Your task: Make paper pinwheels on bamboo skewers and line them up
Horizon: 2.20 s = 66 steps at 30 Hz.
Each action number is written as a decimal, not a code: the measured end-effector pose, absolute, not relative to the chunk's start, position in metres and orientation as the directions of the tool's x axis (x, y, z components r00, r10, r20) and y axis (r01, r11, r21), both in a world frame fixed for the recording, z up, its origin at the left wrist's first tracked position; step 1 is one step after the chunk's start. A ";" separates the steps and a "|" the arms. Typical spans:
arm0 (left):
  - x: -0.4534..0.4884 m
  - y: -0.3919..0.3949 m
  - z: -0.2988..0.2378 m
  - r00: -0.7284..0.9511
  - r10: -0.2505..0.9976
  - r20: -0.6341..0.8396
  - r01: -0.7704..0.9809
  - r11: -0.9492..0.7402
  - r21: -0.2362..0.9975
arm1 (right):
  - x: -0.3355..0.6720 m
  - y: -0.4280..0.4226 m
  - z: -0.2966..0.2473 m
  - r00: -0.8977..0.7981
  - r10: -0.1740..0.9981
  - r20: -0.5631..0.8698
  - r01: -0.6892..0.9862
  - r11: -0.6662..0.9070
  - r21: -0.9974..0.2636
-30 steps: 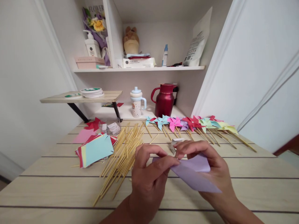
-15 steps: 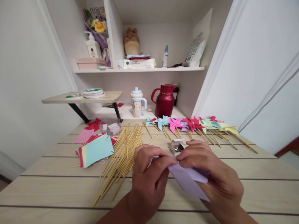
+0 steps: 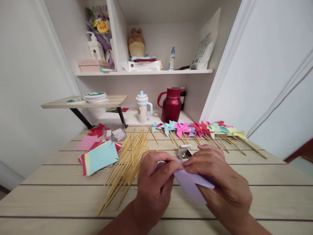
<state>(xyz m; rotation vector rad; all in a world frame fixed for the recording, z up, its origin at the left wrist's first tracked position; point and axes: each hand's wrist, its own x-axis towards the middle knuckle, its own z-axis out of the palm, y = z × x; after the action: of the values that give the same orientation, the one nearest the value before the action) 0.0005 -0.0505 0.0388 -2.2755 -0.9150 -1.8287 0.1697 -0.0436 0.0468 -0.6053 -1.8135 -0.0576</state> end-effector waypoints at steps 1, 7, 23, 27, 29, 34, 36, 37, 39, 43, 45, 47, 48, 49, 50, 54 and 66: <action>0.000 -0.051 0.039 0.111 0.384 0.917 0.510 -0.813 0.279 | 0.169 -0.044 0.047 -0.198 0.375 0.906 0.429 0.864 -0.264; -0.004 -0.055 0.041 0.144 0.267 0.953 0.598 -0.791 0.132 | 0.167 -0.043 0.046 -0.161 0.396 0.904 0.398 0.864 -0.308; -0.003 -0.054 0.034 0.119 0.235 0.965 0.611 -0.784 0.115 | 0.169 -0.041 0.044 -0.208 0.391 0.897 0.346 0.887 -0.306; -0.003 -0.053 0.034 0.107 0.228 0.968 0.618 -0.778 0.115 | 0.171 -0.042 0.044 -0.235 0.394 0.889 0.348 0.888 -0.301; -0.003 -0.053 0.034 0.110 0.224 0.968 0.623 -0.775 0.109 | 0.171 -0.043 0.044 -0.243 0.394 0.886 0.358 0.886 -0.296; -0.001 -0.054 0.035 0.114 0.230 0.967 0.607 -0.786 0.115 | 0.170 -0.041 0.044 -0.200 0.352 0.914 0.427 0.872 -0.242; 0.001 -0.056 0.036 0.117 0.244 0.963 0.605 -0.786 0.125 | 0.171 -0.040 0.044 -0.204 0.298 0.933 0.452 0.873 -0.180; 0.002 -0.056 0.036 0.119 0.254 0.960 0.603 -0.787 0.133 | 0.172 -0.040 0.044 -0.213 0.274 0.938 0.457 0.876 -0.152; 0.003 -0.057 0.036 0.123 0.283 0.951 0.592 -0.790 0.158 | 0.174 -0.039 0.043 -0.218 0.251 0.943 0.456 0.881 -0.129; 0.005 -0.057 0.035 0.094 0.330 0.939 0.549 -0.804 0.228 | 0.176 -0.039 0.043 -0.222 0.228 0.948 0.447 0.888 -0.109; 0.006 -0.057 0.034 0.066 0.342 0.937 0.523 -0.812 0.260 | 0.177 -0.039 0.043 -0.220 0.213 0.952 0.453 0.887 -0.094; 0.007 -0.056 0.034 0.039 0.357 0.933 0.504 -0.814 0.290 | 0.177 -0.040 0.043 -0.212 0.195 0.958 0.464 0.882 -0.077; 0.007 -0.057 0.034 0.031 0.367 0.930 0.498 -0.812 0.304 | 0.178 -0.040 0.043 -0.209 0.188 0.960 0.472 0.879 -0.069; 0.007 -0.057 0.034 0.023 0.376 0.926 0.494 -0.810 0.316 | 0.178 -0.040 0.043 -0.213 0.184 0.960 0.480 0.875 -0.061; 0.007 -0.057 0.034 0.016 0.383 0.923 0.492 -0.807 0.326 | 0.178 -0.040 0.043 -0.220 0.182 0.958 0.486 0.872 -0.055; 0.007 -0.060 0.037 0.012 0.401 0.916 0.505 -0.793 0.341 | 0.178 -0.040 0.044 -0.253 0.172 0.952 0.489 0.872 -0.027; 0.008 -0.066 0.037 0.091 0.254 0.963 0.596 -0.789 0.152 | 0.179 -0.046 0.045 -0.273 0.156 0.949 0.492 0.870 -0.001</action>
<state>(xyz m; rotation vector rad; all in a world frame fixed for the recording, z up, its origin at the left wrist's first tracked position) 0.0081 -0.0655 0.0369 -2.0936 -0.8466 -1.7537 0.1794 -0.0458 0.0447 -0.4861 -1.8430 -0.3493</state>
